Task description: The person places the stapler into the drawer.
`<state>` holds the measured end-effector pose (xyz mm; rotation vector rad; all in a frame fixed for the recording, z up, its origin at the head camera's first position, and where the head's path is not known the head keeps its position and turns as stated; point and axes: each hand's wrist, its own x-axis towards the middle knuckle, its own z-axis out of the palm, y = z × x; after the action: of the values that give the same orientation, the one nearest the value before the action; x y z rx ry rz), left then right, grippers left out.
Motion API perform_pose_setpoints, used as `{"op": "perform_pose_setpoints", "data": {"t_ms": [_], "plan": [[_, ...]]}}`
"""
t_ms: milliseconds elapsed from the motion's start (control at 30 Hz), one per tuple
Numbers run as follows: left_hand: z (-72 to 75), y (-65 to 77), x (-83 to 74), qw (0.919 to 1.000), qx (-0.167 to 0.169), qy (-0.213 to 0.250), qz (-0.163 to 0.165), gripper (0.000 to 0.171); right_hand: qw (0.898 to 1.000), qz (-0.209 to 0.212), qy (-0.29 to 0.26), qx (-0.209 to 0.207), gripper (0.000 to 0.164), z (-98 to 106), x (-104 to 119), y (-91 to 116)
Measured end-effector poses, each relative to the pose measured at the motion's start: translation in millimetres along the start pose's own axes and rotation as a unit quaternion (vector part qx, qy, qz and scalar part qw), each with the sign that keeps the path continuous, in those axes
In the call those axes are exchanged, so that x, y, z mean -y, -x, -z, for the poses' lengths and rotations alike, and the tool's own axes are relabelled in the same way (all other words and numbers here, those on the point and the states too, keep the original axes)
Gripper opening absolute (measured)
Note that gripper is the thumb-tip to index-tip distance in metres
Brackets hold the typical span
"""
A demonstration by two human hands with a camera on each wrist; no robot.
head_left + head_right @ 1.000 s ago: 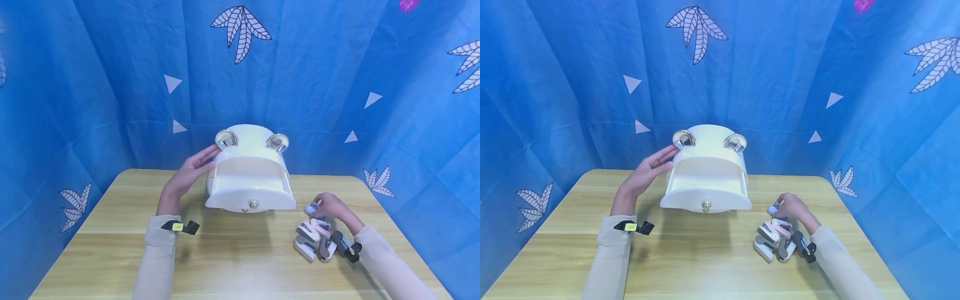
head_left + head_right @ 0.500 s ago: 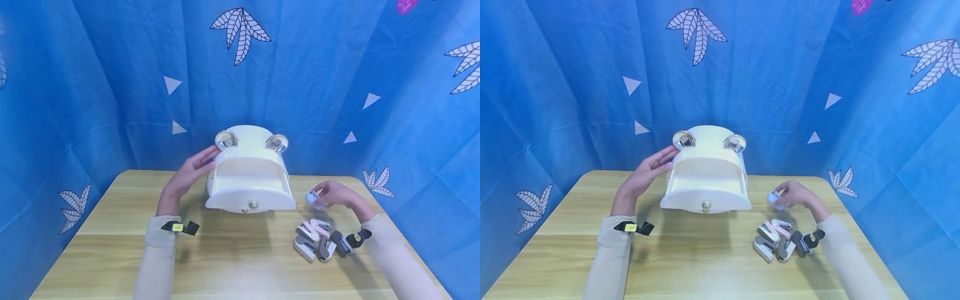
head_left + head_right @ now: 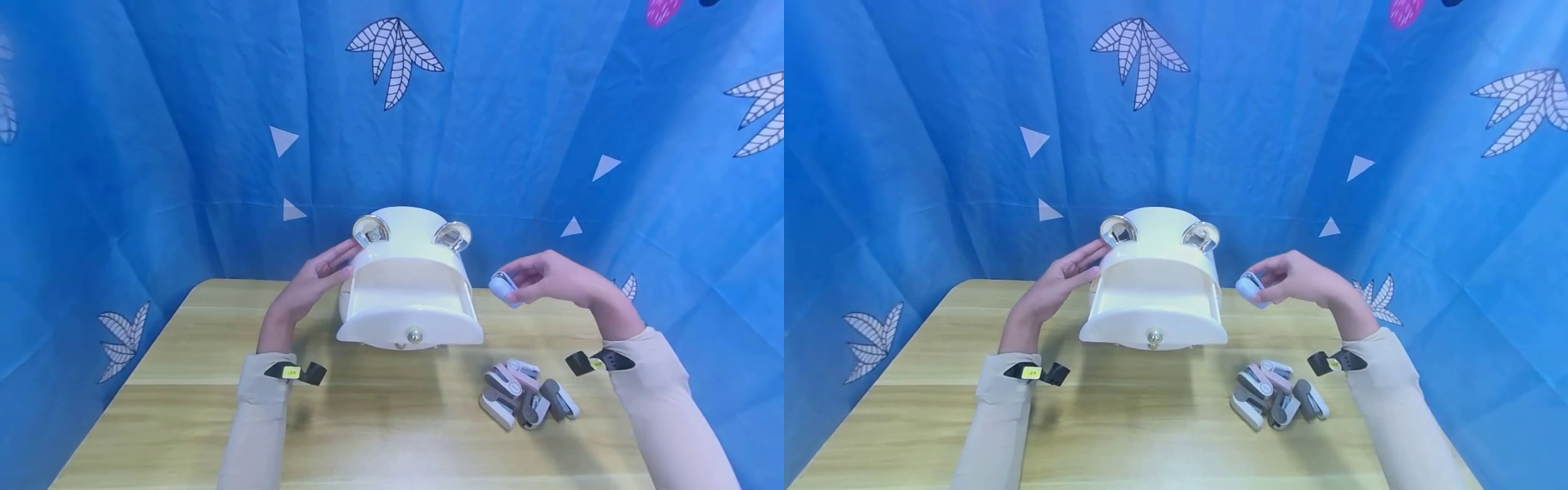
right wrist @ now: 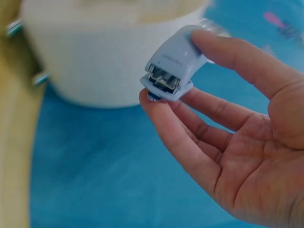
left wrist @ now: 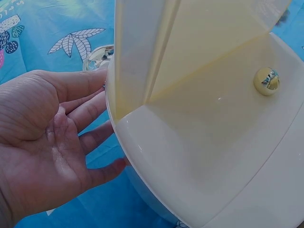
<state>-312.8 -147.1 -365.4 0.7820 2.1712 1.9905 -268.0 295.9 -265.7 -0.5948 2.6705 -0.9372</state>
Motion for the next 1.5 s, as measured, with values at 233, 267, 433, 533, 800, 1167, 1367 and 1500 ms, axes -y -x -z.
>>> {"op": "perform_pose_setpoints", "data": {"t_ms": [233,267,433,533,800,1167,1367,1500], "plan": [[-3.3,-1.3,0.1,1.0,0.004,-0.002,0.002,0.063,0.997,0.057,0.05,-0.025,0.05,1.1,57.8,6.4],[-3.4,-1.7,-0.1,1.0,0.003,-0.002,0.001,0.063,0.996,0.064,0.059,-0.027,0.049,-0.3,65.4,5.5],[-3.3,-4.0,0.1,1.0,0.003,-0.002,-0.005,0.062,0.991,0.082,0.103,-0.023,0.043,-12.9,93.5,-4.2],[-2.8,-5.0,1.3,1.0,0.003,0.0,-0.005,0.061,0.988,0.077,0.13,-0.02,0.043,-24.2,100.3,-10.8],[-1.9,-5.2,1.0,1.0,0.0,-0.001,-0.002,0.062,0.986,0.069,0.151,-0.008,0.042,-45.8,102.2,-17.8],[-0.1,-5.8,2.4,1.0,0.0,0.001,-0.004,0.063,0.983,0.095,0.16,-0.006,0.04,-49.2,104.8,-20.7],[0.6,-4.0,2.9,1.0,-0.007,-0.006,0.001,0.063,0.972,0.134,0.194,-0.01,0.04,-48.7,98.6,-30.2],[1.0,-3.1,2.7,0.9999,-0.006,-0.01,-0.003,0.063,0.959,0.182,0.216,0.002,0.037,-50.7,94.1,-36.1]]}}
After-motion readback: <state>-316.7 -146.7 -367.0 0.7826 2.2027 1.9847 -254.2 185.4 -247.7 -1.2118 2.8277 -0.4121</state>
